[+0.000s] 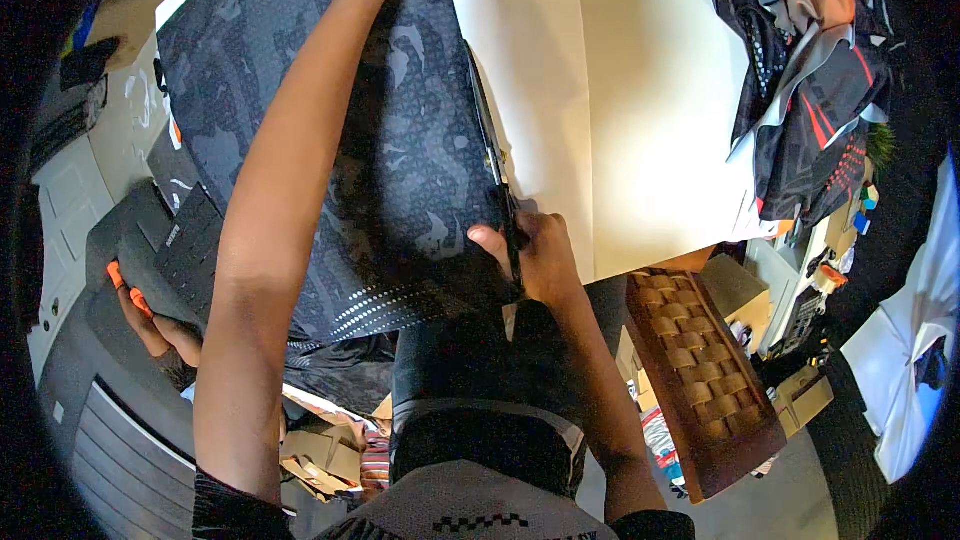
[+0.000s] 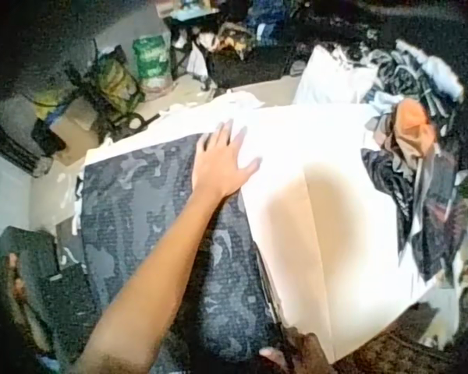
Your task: Cutting a pattern out of camouflage fabric using a pair of scissors.
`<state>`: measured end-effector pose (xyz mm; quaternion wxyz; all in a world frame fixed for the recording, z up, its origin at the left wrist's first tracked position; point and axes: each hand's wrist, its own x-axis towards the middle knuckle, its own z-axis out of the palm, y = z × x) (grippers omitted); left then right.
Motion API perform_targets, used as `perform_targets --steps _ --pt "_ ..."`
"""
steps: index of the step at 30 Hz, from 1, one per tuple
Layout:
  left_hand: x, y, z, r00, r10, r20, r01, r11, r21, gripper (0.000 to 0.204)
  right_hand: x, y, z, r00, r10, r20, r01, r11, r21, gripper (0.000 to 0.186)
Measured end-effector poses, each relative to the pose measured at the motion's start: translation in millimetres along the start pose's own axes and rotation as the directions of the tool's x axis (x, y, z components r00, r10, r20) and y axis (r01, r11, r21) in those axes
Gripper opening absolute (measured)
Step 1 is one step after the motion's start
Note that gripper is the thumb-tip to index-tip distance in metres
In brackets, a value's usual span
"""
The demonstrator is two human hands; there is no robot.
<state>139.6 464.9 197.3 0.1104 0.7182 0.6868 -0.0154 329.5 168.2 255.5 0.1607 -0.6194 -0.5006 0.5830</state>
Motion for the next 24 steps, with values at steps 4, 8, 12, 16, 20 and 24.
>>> perform_targets --steps 4,8,12,16,20,24 --pt "1.0 -10.8 10.3 0.916 0.132 -0.378 -0.151 0.988 -0.021 0.075 0.6 -1.4 2.5 1.000 0.000 0.005 0.000 1.000 -0.013 0.044" --pt "-1.1 3.1 -13.6 0.960 -0.108 0.258 0.137 0.986 -0.097 0.075 0.9 -0.9 1.6 1.000 0.008 0.000 -0.008 1.000 -0.028 0.043" --pt "-11.3 12.4 -29.9 0.985 -0.034 0.171 0.047 0.997 -0.069 0.074 0.4 2.1 -3.0 0.998 0.054 0.037 -0.053 0.998 -0.026 0.044" --pt "-7.0 -1.4 -44.4 0.957 -0.011 0.290 0.064 0.983 -0.174 0.071 5.3 -1.0 -8.9 0.992 0.085 0.091 -0.087 0.996 0.021 0.047" --pt "8.1 -20.1 -40.4 0.902 0.007 0.432 0.125 0.952 -0.278 0.066 9.1 -7.1 -11.5 0.986 0.122 0.113 -0.130 0.989 0.070 0.050" --pt "25.5 -34.2 -21.9 0.914 -0.062 0.400 0.170 0.956 -0.239 0.060 19.4 -12.2 -12.6 0.987 0.132 0.091 -0.139 0.987 0.075 0.054"
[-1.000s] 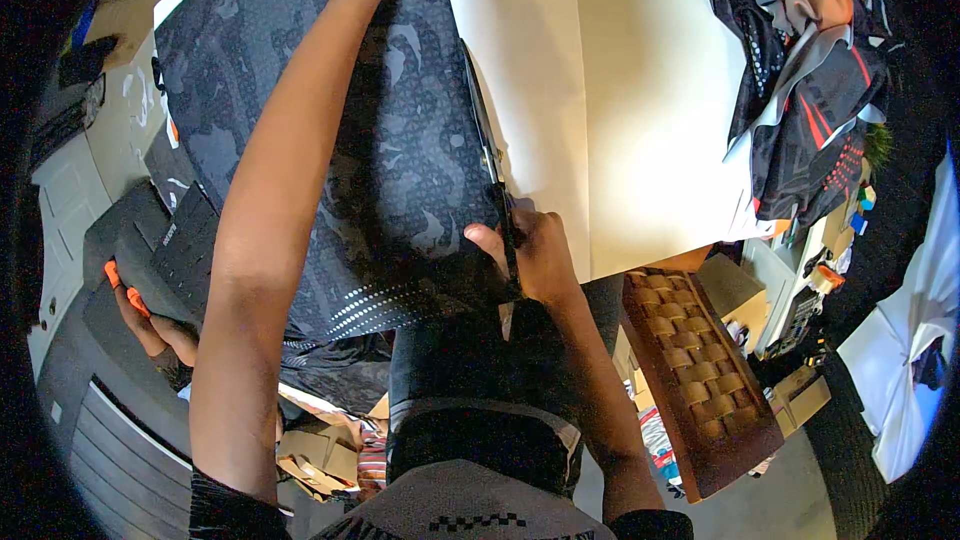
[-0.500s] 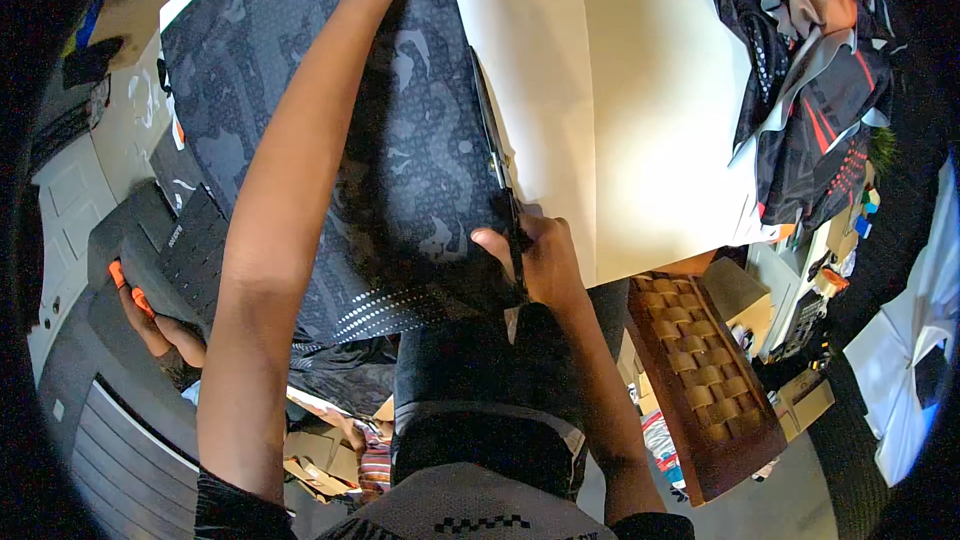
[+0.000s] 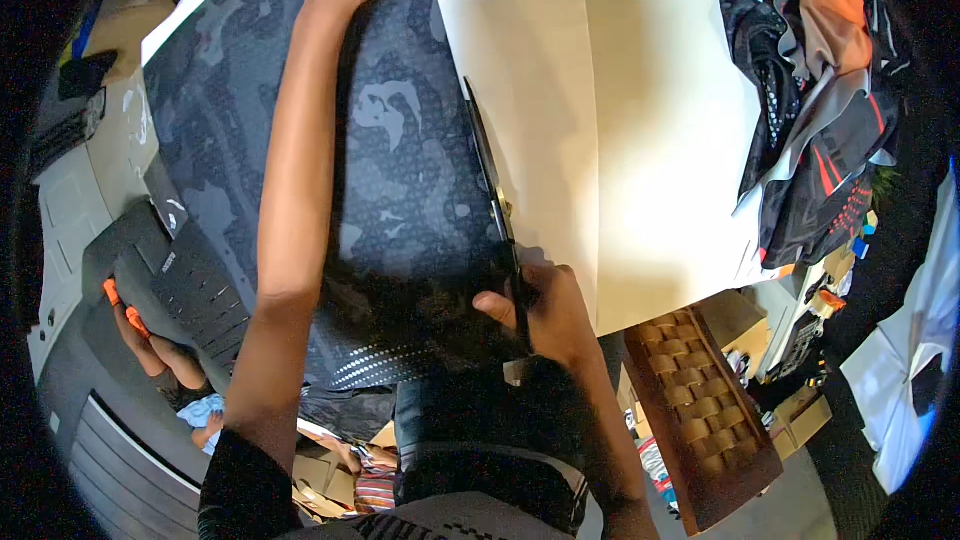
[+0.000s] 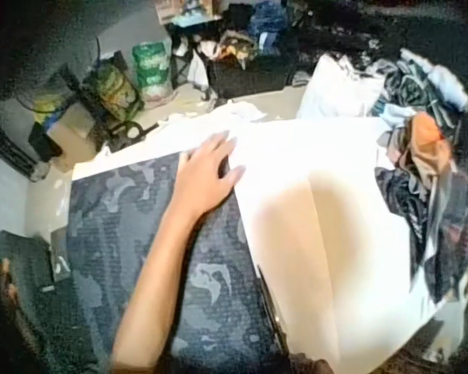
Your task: Cutting a pattern out of camouflage fabric using a pair of scissors.
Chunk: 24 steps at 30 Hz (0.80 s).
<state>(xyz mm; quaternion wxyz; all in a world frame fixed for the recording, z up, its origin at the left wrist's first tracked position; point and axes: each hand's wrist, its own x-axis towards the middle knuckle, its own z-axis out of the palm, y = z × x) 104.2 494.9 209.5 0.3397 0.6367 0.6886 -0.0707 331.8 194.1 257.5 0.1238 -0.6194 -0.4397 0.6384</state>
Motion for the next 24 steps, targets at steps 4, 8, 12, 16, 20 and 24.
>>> perform_targets --steps 4,8,12,16,20,24 --pt "-7.1 0.5 6.3 0.897 0.227 -0.379 -0.090 0.935 0.344 0.053 -0.6 -2.2 -4.5 1.000 0.006 0.017 -0.005 0.998 -0.070 0.058" --pt "10.8 -42.3 1.7 0.977 0.144 -0.157 -0.163 0.980 -0.113 0.053 0.2 -2.9 -2.8 0.997 0.053 0.047 -0.050 0.997 -0.052 0.058" --pt "-1.3 -45.3 -0.5 0.855 0.513 -0.079 -0.511 0.806 -0.300 0.057 7.8 -6.0 -3.0 0.996 0.061 0.062 -0.059 0.997 -0.043 0.057" --pt "-48.3 -41.7 8.9 0.574 0.816 -0.064 -0.796 0.539 -0.276 0.063 4.9 -1.7 3.5 0.996 0.058 0.061 -0.055 0.998 -0.042 0.056" --pt "-69.0 -45.3 17.3 0.526 0.851 -0.003 -0.849 0.525 -0.058 0.073 5.6 1.9 9.8 0.999 0.002 0.037 0.000 0.998 -0.070 0.055" --pt "-67.0 -49.9 31.0 0.346 0.937 -0.047 -0.832 0.329 0.447 0.071 4.1 0.8 14.8 0.999 -0.021 0.045 0.024 0.997 -0.073 0.054"
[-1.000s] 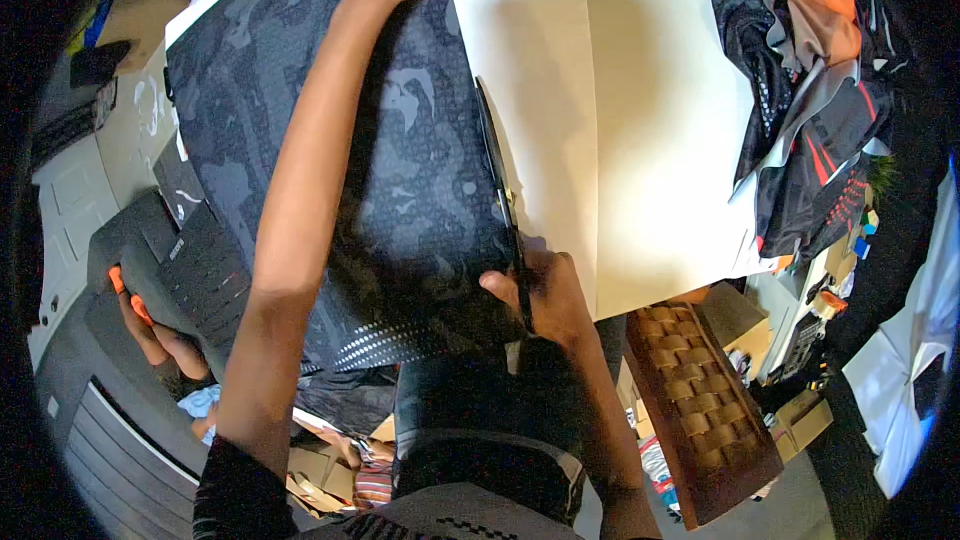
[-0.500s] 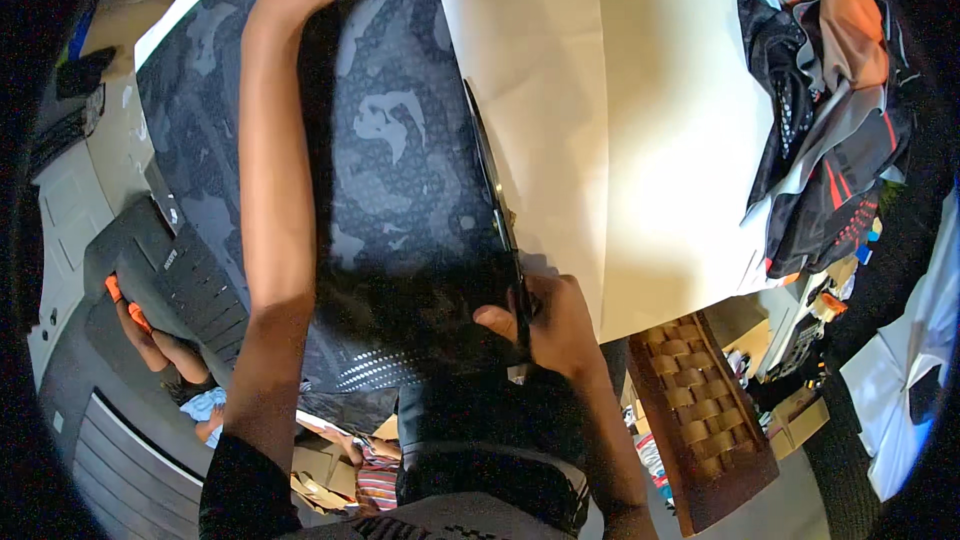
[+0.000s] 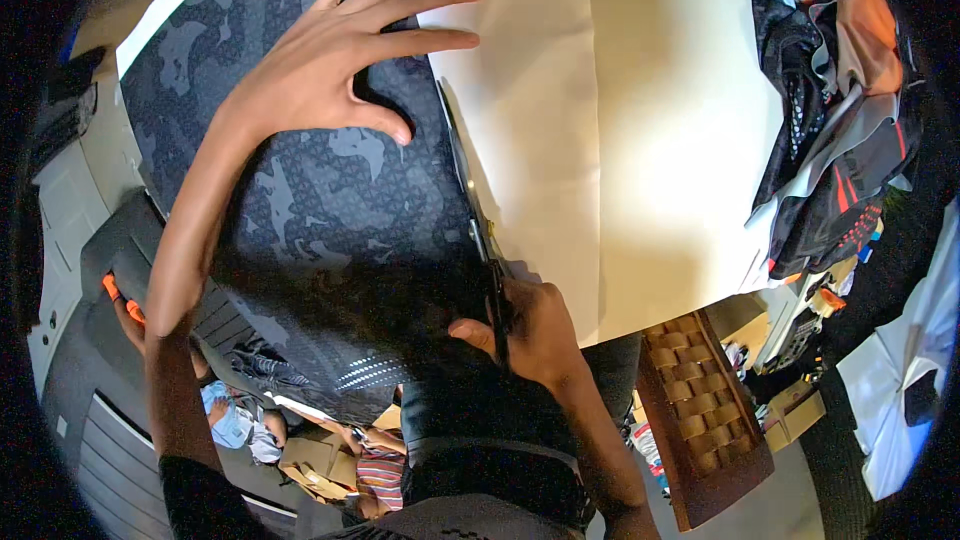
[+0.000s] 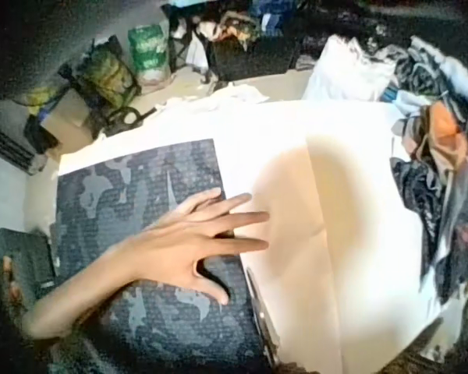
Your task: Cutting a pattern out of camouflage fabric using a pair of scissors.
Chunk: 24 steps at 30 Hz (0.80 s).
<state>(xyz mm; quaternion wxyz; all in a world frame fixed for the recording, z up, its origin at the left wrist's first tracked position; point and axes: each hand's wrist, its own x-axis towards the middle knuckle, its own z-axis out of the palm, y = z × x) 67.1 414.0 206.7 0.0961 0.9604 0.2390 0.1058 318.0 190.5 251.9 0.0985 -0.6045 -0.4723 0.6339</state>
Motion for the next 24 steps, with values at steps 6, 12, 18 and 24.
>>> perform_targets --steps 6,12,18,24 --pt "-4.8 -8.4 13.7 0.996 0.041 0.080 -0.038 0.998 -0.043 0.083 -0.3 -7.1 6.1 0.999 -0.020 -0.032 0.018 0.997 -0.078 0.053" --pt "-5.2 -7.8 18.4 0.997 0.066 0.043 -0.065 0.998 -0.013 0.085 0.7 -8.8 7.7 0.998 0.010 -0.056 -0.013 0.998 -0.064 0.052" --pt "-4.9 -7.5 16.5 0.997 0.060 0.055 -0.059 0.998 -0.016 0.084 0.1 -4.6 10.2 0.997 0.024 -0.072 -0.027 0.999 -0.042 0.052" --pt "-5.5 -7.2 18.1 0.997 0.058 0.051 -0.058 0.998 -0.009 0.084 2.1 -12.4 10.9 0.994 -0.008 -0.105 -0.001 0.997 -0.078 0.048"
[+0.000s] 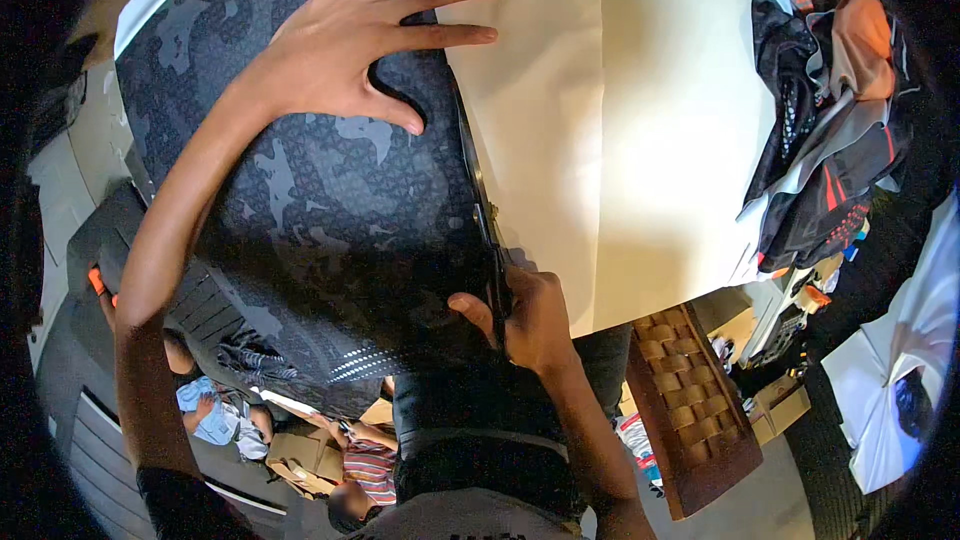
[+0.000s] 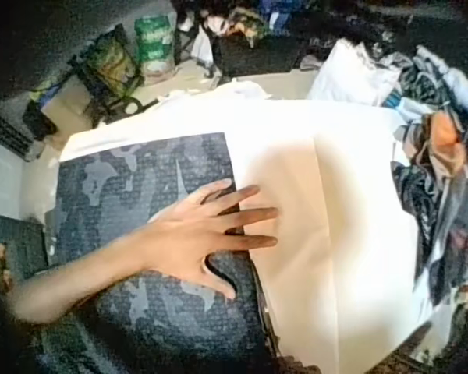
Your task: Cutting a pattern out of camouflage fabric using a pair of scissors.
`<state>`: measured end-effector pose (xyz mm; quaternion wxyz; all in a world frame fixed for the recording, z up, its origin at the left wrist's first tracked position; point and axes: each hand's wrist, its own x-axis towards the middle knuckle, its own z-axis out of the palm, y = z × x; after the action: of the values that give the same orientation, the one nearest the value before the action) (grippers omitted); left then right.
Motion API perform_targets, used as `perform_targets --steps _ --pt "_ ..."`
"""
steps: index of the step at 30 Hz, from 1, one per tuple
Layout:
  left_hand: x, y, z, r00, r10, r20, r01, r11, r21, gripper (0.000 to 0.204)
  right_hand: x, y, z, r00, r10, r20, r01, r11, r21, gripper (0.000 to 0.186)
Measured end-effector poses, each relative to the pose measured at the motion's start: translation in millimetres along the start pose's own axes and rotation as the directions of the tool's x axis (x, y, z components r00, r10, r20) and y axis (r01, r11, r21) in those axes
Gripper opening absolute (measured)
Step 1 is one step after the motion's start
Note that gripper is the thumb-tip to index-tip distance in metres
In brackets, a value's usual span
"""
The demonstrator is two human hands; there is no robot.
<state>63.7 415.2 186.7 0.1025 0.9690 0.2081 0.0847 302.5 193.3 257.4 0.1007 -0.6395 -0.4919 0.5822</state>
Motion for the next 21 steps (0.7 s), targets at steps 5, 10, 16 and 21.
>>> perform_targets --steps 5,10,16,21 --pt "0.4 -0.3 -1.2 1.000 0.002 0.007 -0.002 1.000 0.008 0.084 -1.1 4.1 2.9 0.999 -0.025 -0.030 0.025 1.000 -0.017 0.052" --pt "0.2 -0.7 1.3 1.000 -0.006 0.015 0.006 1.000 -0.015 0.084 -0.9 1.6 2.1 1.000 -0.008 -0.027 0.008 1.000 0.013 0.054" --pt "1.3 -2.1 1.2 1.000 0.012 -0.002 -0.012 0.999 0.029 0.085 0.4 8.1 4.1 0.998 -0.046 -0.040 0.046 0.999 0.009 0.052" --pt "-0.3 -2.6 4.0 1.000 0.013 -0.019 -0.013 0.999 0.029 0.086 3.1 6.2 7.0 0.987 -0.139 -0.083 0.137 0.990 -0.030 0.050"
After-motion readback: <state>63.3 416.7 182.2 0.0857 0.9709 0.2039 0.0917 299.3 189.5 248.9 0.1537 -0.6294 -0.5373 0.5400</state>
